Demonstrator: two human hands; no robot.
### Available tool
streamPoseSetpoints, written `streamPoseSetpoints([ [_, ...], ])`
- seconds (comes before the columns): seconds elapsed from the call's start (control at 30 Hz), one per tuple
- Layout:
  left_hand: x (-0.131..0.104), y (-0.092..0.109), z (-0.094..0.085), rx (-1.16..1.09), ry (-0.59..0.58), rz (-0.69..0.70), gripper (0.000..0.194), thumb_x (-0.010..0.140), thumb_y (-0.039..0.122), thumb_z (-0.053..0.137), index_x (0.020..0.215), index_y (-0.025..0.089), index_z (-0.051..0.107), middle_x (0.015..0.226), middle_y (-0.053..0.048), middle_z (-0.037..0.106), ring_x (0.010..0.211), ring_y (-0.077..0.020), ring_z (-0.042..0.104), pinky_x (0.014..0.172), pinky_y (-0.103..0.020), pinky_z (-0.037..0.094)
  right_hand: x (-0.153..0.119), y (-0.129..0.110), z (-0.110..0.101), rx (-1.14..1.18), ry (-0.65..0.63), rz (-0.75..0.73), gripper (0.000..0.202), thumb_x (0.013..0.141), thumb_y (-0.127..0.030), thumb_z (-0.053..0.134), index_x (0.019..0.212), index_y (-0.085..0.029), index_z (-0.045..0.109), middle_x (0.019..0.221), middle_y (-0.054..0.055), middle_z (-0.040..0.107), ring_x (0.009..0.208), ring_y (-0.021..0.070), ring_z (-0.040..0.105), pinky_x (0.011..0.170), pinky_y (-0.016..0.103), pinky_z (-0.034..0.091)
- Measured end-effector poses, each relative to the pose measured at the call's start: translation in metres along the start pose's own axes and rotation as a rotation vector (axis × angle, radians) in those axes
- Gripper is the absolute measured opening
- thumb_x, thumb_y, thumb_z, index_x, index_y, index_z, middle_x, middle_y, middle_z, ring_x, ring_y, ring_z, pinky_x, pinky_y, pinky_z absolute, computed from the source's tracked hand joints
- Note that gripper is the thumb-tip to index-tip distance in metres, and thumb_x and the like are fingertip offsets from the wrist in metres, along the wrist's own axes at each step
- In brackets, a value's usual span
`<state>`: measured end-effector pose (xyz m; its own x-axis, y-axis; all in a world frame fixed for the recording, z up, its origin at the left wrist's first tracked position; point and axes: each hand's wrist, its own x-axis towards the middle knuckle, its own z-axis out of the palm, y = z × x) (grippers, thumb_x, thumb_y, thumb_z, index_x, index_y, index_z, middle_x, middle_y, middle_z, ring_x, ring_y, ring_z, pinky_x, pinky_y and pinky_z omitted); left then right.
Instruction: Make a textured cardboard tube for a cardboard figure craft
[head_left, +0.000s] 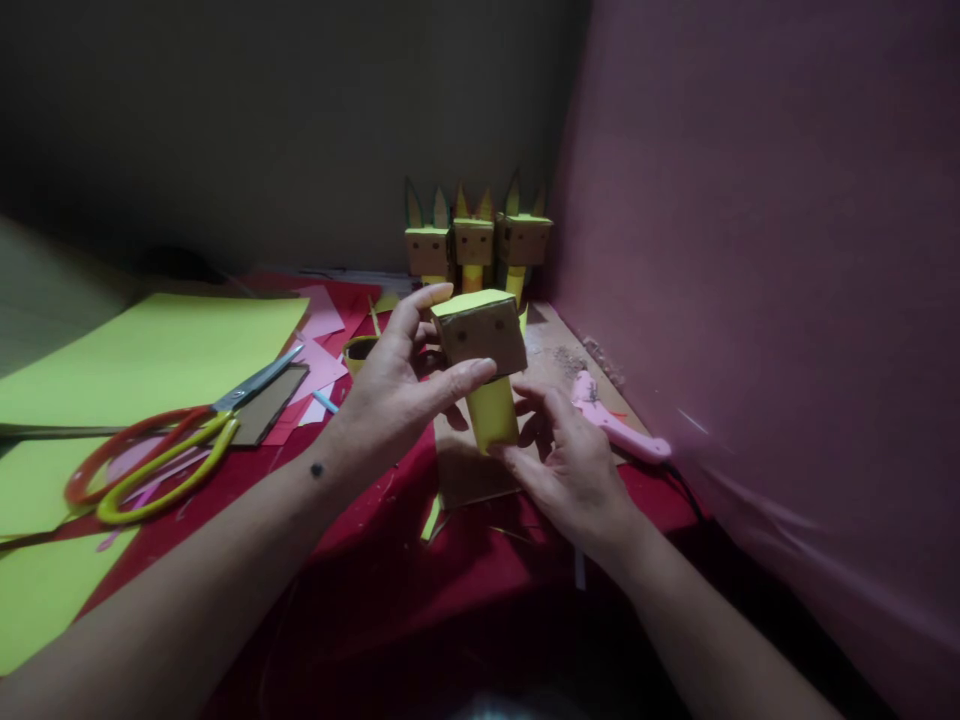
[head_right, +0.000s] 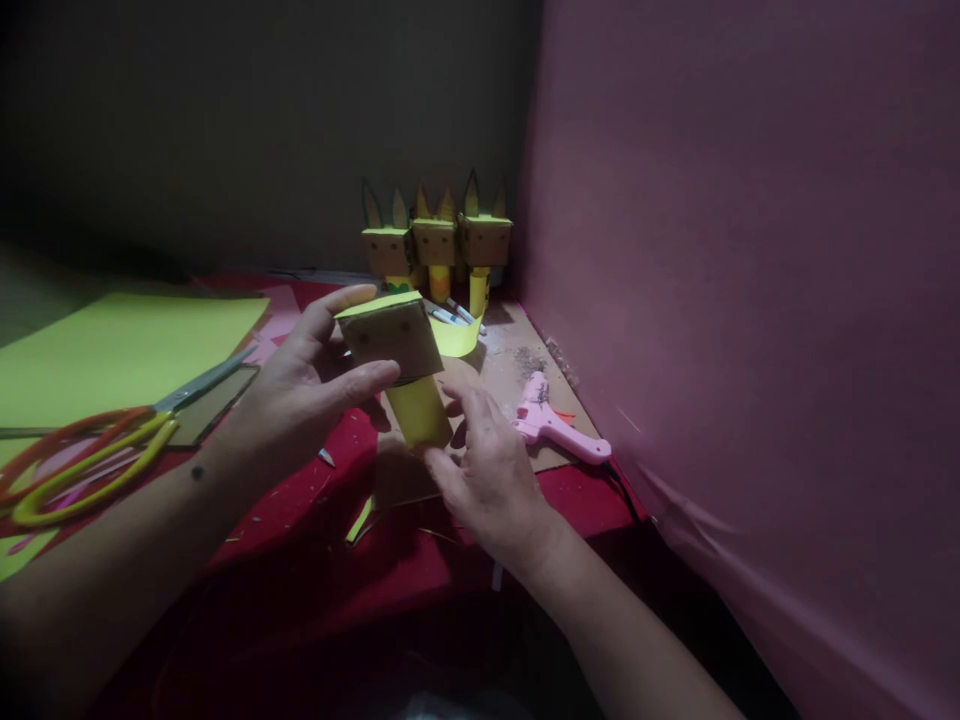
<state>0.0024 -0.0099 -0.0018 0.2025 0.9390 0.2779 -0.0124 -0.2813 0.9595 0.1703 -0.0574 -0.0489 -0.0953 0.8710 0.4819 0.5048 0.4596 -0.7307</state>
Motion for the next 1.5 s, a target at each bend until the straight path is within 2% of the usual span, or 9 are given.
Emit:
streamPoseSetpoints([
  [0.17, 0.002, -0.006, 0.0, 0.047, -0.011, 0.009, 0.071, 0.07, 0.03, 0.078, 0.132, 0.027, 0.044, 0.108, -0.006, 0.059, 0.096, -0.0243, 0.062, 0.067, -0.029, 0.057, 0.0, 0.006, 0.004, -0.028, -0.02, 0.008, 0.05, 0.077, -0.011, 0.064, 0.124, -0.015, 0.047, 0.106, 0.01, 0.064, 0.088, 0.0199, 0.063, 0.07, 0.033, 0.054],
  [0.43, 0.002, -0.008, 0.001, 0.028, -0.021, -0.026, 0.073, 0.069, 0.03, 0.079, 0.133, 0.027, 0.044, 0.108, -0.007, 0.06, 0.094, -0.0244, 0.063, 0.06, -0.026, 0.058, 0.004, 0.007, 0.004, -0.05, -0.029, 0.069, 0.051, 0.075, -0.018, 0.068, 0.121, -0.015, 0.048, 0.111, 0.013, 0.062, 0.102, 0.026, 0.06, 0.082, 0.041, 0.053],
  [0.6, 0.005, -0.009, -0.002, -0.057, -0.017, -0.033, 0.066, 0.073, 0.029, 0.075, 0.132, 0.03, 0.045, 0.112, -0.005, 0.062, 0.092, -0.021, 0.065, 0.061, -0.022, 0.056, 0.005, 0.007, 0.002, 0.178, -0.219, 0.184, 0.086, 0.069, -0.023, 0.077, 0.142, -0.022, 0.03, 0.11, 0.008, 0.063, 0.097, 0.0237, 0.064, 0.082, 0.039, 0.055],
  [0.67, 0.006, -0.01, -0.003, -0.094, -0.044, -0.022, 0.061, 0.076, 0.029, 0.072, 0.131, 0.031, 0.046, 0.114, -0.005, 0.063, 0.092, -0.0208, 0.066, 0.06, -0.022, 0.056, 0.003, 0.008, 0.003, 0.188, -0.232, 0.19, 0.092, 0.069, -0.021, 0.076, 0.145, -0.023, 0.025, 0.11, 0.009, 0.064, 0.096, 0.0246, 0.064, 0.083, 0.041, 0.054],
  [0.83, 0.007, -0.012, -0.003, -0.09, -0.049, -0.01, 0.049, 0.079, 0.03, 0.069, 0.124, 0.027, 0.052, 0.111, -0.006, 0.065, 0.092, -0.0216, 0.066, 0.058, -0.021, 0.056, 0.0, 0.008, 0.003, 0.148, -0.201, 0.155, 0.088, 0.072, -0.024, 0.074, 0.146, -0.017, 0.026, 0.118, 0.014, 0.061, 0.105, 0.0279, 0.062, 0.09, 0.046, 0.051],
  [1.07, 0.005, -0.01, -0.002, -0.104, -0.04, -0.045, 0.05, 0.077, 0.03, 0.072, 0.123, 0.028, 0.052, 0.112, -0.006, 0.062, 0.087, -0.0212, 0.066, 0.047, -0.019, 0.055, 0.001, 0.008, 0.002, 0.031, -0.182, 0.076, 0.081, 0.073, -0.021, 0.072, 0.142, -0.014, 0.03, 0.124, 0.016, 0.06, 0.112, 0.0292, 0.059, 0.093, 0.046, 0.049],
  [1.23, 0.004, -0.01, -0.001, -0.124, -0.042, -0.071, 0.062, 0.073, 0.027, 0.076, 0.128, 0.029, 0.048, 0.113, -0.007, 0.06, 0.092, -0.0236, 0.066, 0.049, -0.021, 0.058, 0.001, 0.011, 0.006, -0.11, -0.145, 0.008, 0.079, 0.074, -0.016, 0.069, 0.142, -0.017, 0.028, 0.129, 0.015, 0.057, 0.116, 0.0295, 0.057, 0.096, 0.047, 0.048],
  [1.37, 0.004, -0.009, 0.0, -0.104, -0.057, -0.094, 0.071, 0.07, 0.025, 0.078, 0.132, 0.03, 0.045, 0.111, -0.007, 0.06, 0.085, -0.0235, 0.067, 0.054, -0.031, 0.062, 0.003, 0.01, 0.009, -0.29, -0.154, -0.016, 0.075, 0.074, -0.014, 0.068, 0.139, -0.009, 0.032, 0.126, 0.019, 0.058, 0.116, 0.0325, 0.055, 0.097, 0.049, 0.047],
  [1.5, 0.006, -0.011, 0.0, -0.048, -0.029, -0.081, 0.074, 0.068, 0.025, 0.079, 0.133, 0.03, 0.044, 0.107, -0.007, 0.06, 0.084, -0.0242, 0.067, 0.053, -0.031, 0.062, 0.005, 0.008, 0.008, -0.334, -0.23, -0.035, 0.08, 0.074, -0.02, 0.071, 0.14, -0.006, 0.03, 0.134, 0.022, 0.05, 0.124, 0.0326, 0.048, 0.104, 0.047, 0.042],
])
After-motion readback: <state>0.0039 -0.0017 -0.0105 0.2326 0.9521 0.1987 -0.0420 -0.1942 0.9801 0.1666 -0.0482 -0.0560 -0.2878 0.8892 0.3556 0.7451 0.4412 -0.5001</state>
